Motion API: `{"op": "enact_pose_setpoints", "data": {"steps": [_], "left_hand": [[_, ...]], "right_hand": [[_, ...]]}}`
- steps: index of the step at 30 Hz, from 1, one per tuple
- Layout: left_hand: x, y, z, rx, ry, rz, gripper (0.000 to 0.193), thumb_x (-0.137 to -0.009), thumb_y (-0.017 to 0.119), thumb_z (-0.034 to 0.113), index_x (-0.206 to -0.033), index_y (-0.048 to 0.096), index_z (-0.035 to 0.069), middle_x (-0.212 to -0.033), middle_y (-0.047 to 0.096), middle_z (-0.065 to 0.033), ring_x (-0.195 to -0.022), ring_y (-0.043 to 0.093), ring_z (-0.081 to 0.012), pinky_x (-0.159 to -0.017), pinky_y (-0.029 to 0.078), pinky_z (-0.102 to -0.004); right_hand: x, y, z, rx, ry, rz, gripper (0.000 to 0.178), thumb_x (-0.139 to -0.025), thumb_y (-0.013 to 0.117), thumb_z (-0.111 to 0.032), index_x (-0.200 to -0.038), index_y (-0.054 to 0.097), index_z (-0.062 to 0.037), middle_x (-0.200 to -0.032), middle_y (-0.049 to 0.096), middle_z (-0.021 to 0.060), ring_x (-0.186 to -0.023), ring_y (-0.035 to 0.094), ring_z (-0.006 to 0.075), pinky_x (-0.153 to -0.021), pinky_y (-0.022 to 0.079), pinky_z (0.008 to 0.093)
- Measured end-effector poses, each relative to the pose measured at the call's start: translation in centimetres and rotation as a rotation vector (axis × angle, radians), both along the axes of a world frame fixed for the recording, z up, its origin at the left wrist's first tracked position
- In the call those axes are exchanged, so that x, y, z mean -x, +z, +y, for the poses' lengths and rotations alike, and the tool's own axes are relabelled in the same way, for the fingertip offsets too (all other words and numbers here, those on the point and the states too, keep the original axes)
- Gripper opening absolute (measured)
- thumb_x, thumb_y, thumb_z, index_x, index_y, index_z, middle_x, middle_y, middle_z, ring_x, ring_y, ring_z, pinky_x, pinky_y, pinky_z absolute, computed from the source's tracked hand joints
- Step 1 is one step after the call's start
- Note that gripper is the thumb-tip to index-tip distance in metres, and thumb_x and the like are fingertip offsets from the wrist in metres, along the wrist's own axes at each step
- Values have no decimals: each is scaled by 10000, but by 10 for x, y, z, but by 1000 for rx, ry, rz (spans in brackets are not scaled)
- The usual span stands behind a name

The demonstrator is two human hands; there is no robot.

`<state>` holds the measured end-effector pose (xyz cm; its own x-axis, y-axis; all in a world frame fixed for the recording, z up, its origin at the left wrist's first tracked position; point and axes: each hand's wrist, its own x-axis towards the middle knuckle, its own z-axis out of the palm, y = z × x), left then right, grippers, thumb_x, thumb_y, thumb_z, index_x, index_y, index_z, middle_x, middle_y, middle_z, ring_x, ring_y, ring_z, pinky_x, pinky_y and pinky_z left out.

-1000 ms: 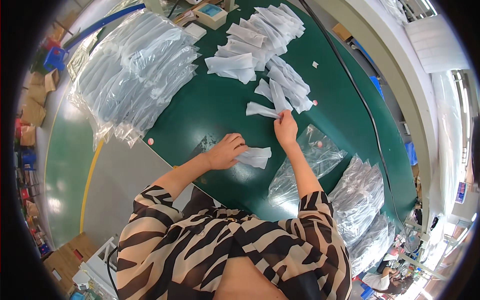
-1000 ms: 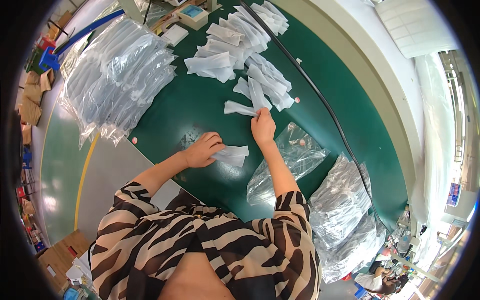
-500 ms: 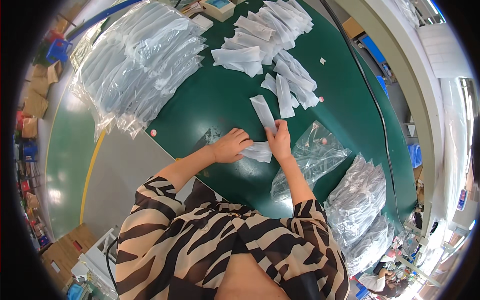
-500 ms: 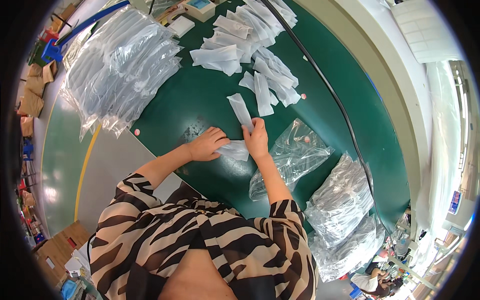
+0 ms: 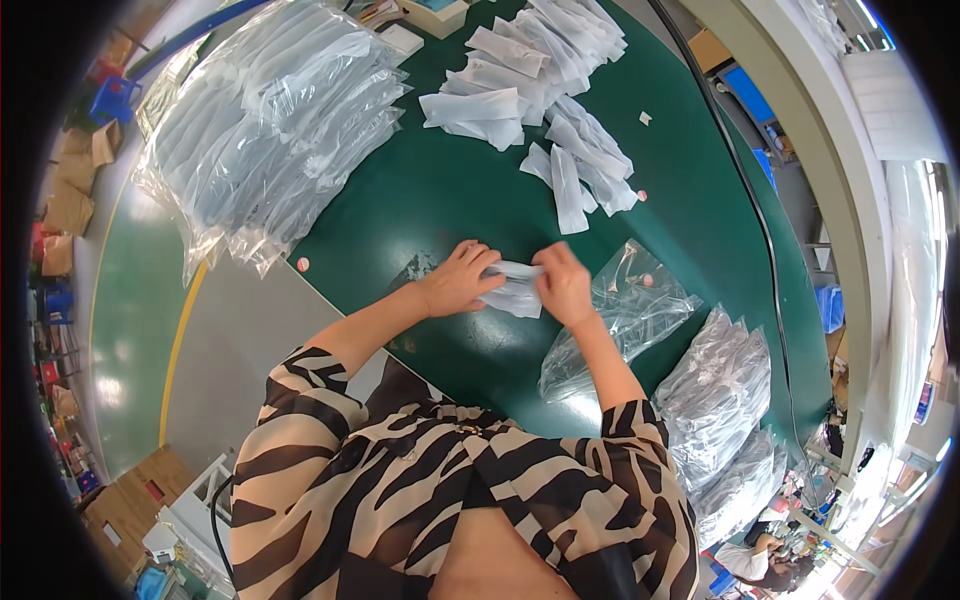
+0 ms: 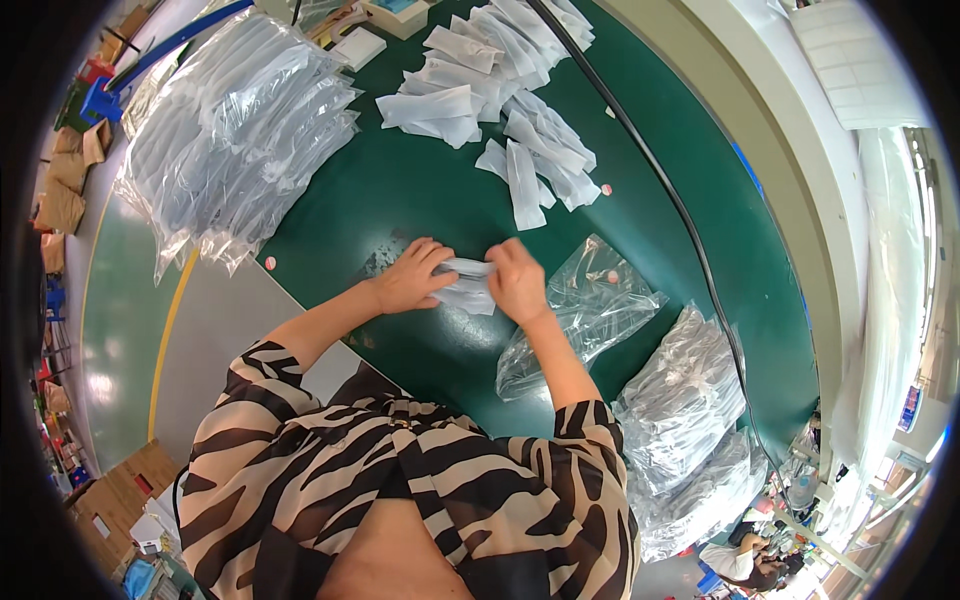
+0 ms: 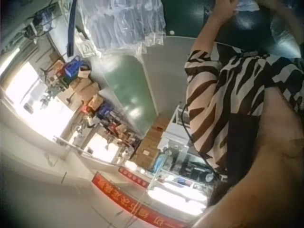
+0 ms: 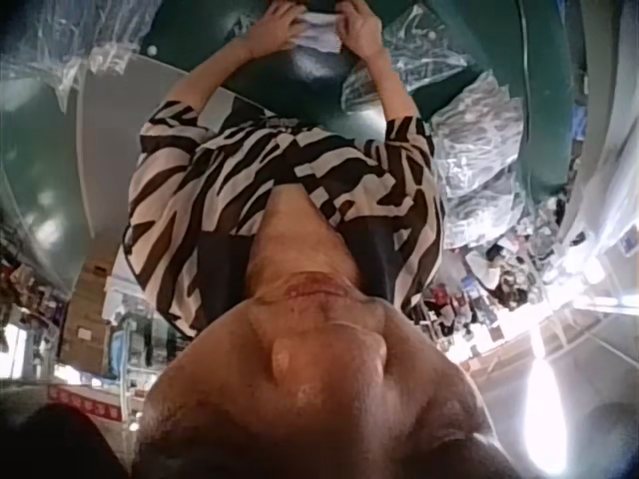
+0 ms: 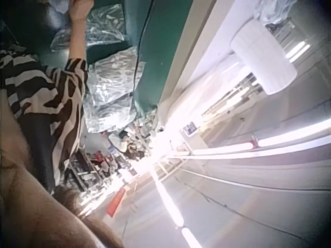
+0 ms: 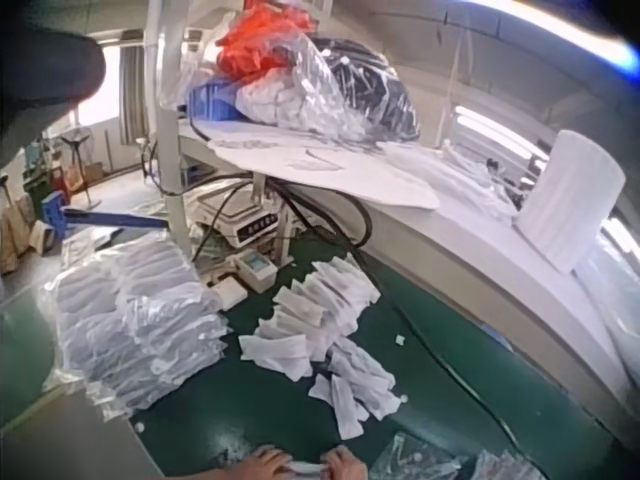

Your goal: Folding white items and placing them into individual plastic bags at a packaging station.

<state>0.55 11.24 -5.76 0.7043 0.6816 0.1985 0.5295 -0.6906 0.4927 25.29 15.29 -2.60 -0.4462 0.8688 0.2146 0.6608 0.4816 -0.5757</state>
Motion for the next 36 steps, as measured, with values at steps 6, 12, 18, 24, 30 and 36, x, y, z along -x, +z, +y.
{"op": "enact_pose_setpoints", "data": {"steps": [6,12,18,24,30,36], "left_hand": [[-6,-5,3,7,-50,-3,695,-626,845,203,-1243,545,96,-1297,452,-154,-1210,418,-367,-1064,321,-533],[-6,10,6,140,-45,3,782,-593,872,223,-1288,530,112,-1344,429,-160,-1243,408,-367,-1096,300,-552],[-3,30,29,9,2,115,813,-583,885,246,-1300,517,141,-1389,391,-174,-1324,357,-370,-1154,221,-604],[-9,5,20,93,-62,124,768,-620,873,244,-1289,518,121,-1360,421,-176,-1321,371,-363,-1157,208,-614],[-8,3,3,211,-79,53,815,-612,873,237,-1319,489,106,-1346,428,-163,-1329,359,-383,-1161,195,-612],[-4,23,4,155,-39,37,866,-560,887,243,-1314,491,81,-1384,391,-175,-1359,317,-397,-1168,180,-613]], "right_hand": [[-2,-32,65,-179,-467,-142,208,-803,643,-92,-978,589,7,-915,605,195,-785,622,417,-662,525,475],[-19,-55,53,268,-268,-74,110,-828,590,-85,-914,595,-17,-839,603,200,-756,620,405,-647,502,503],[-18,-35,29,196,159,-126,112,-792,605,-31,-896,637,-55,-888,606,131,-821,627,357,-684,508,462],[-19,-21,87,-143,-258,7,183,-822,632,-29,-1004,608,-42,-949,604,142,-879,621,380,-717,508,452],[-12,-60,98,89,-398,-113,218,-805,645,-19,-1006,561,-25,-930,605,183,-825,613,405,-701,497,465],[-8,-47,34,185,-190,32,245,-738,622,53,-922,486,-35,-883,583,210,-845,603,431,-718,483,500]]}}
